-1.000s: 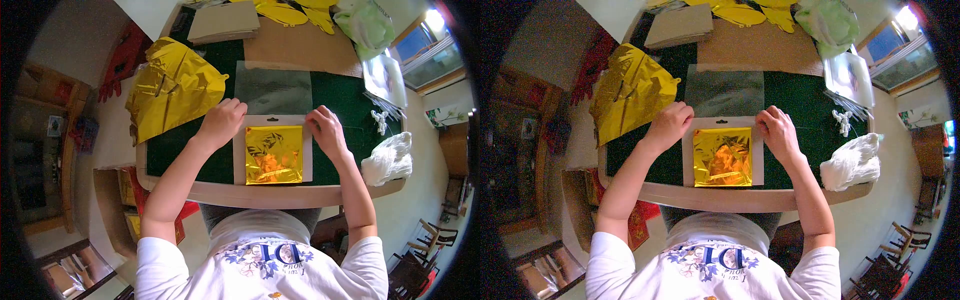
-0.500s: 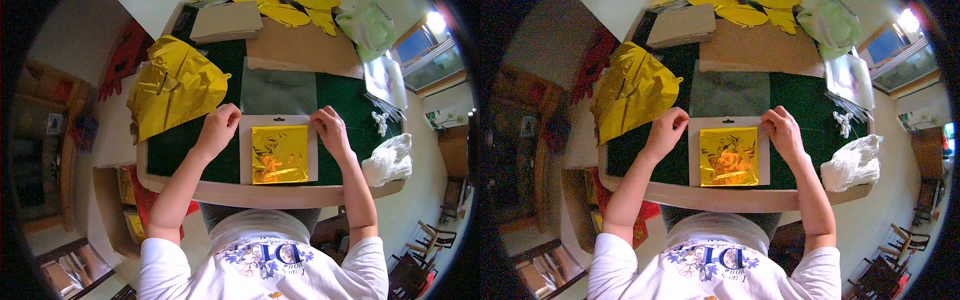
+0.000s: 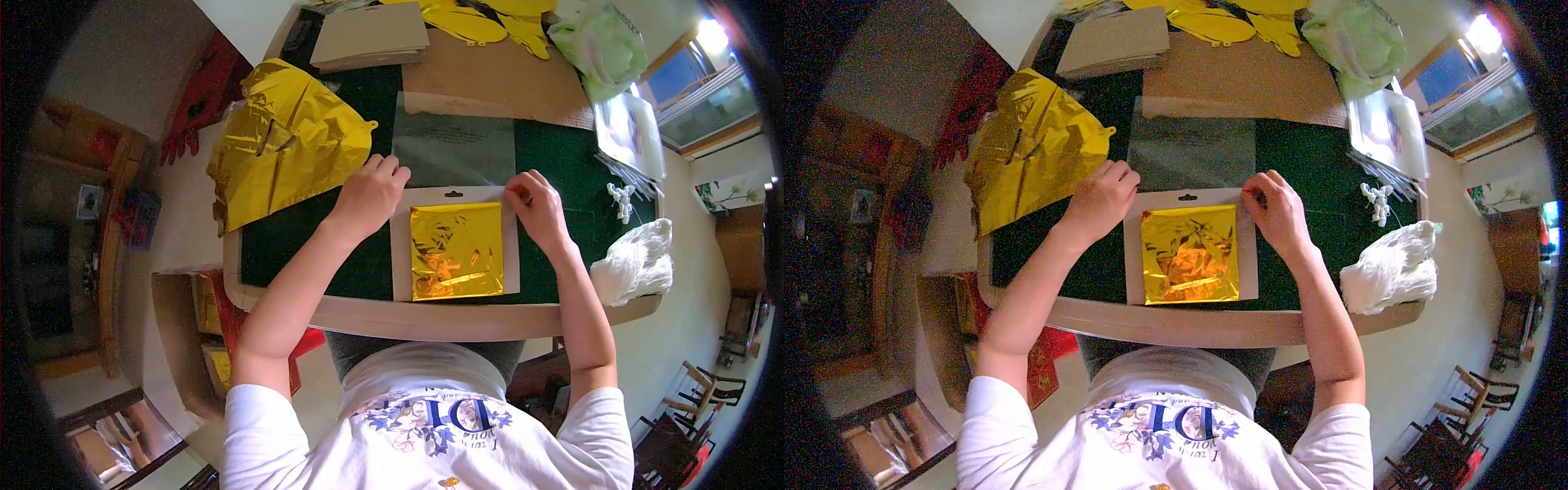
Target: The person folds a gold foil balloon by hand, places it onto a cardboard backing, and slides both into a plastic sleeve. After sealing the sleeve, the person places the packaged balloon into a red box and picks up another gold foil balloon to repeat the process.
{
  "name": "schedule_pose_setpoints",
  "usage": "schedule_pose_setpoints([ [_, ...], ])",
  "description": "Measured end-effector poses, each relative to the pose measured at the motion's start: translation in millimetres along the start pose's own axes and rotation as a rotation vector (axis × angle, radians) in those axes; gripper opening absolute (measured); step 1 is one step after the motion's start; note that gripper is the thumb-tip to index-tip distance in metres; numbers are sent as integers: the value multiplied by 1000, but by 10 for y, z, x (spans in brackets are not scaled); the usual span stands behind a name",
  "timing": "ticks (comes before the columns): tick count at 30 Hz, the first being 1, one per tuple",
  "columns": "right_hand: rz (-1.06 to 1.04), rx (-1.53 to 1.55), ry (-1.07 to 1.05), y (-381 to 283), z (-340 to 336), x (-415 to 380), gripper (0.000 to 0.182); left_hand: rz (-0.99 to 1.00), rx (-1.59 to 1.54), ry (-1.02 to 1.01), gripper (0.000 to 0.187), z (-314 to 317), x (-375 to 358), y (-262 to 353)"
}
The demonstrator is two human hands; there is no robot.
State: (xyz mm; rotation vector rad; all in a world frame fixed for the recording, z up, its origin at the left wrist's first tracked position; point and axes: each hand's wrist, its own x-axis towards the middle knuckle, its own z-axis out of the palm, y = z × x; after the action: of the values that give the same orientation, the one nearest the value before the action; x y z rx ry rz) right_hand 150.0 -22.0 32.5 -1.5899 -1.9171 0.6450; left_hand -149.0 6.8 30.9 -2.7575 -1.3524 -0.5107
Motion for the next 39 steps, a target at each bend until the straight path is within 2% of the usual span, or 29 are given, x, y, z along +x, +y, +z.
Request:
schedule_pose_setpoints([
  [3,-34,-38,-2,42,-6,-2,11,25,6,46,8,27,9,-63],
  [7,-110,-77,42,42,9,-2,7,-150,-276,-100,8,-142,14,-60],
  [9,-63,-34,8,24,-3,0,8,-187,-346,-174,8,-206,-1,-64],
  [15,-63,-21,4,10,-5,-1,9,-88,-272,-72,11,-236,-86,33],
  [25,-104,-47,38,-39,-112,-122,10,-99,-311,-36,12,-253,-138,180],
  [28,-51,-25,37,-140,-179,-201,10,-80,-305,-32,12,-263,-162,239],
  [39,-133,-201,90,-212,-218,-497,14,-22,-264,4,15,-240,-300,367],
])
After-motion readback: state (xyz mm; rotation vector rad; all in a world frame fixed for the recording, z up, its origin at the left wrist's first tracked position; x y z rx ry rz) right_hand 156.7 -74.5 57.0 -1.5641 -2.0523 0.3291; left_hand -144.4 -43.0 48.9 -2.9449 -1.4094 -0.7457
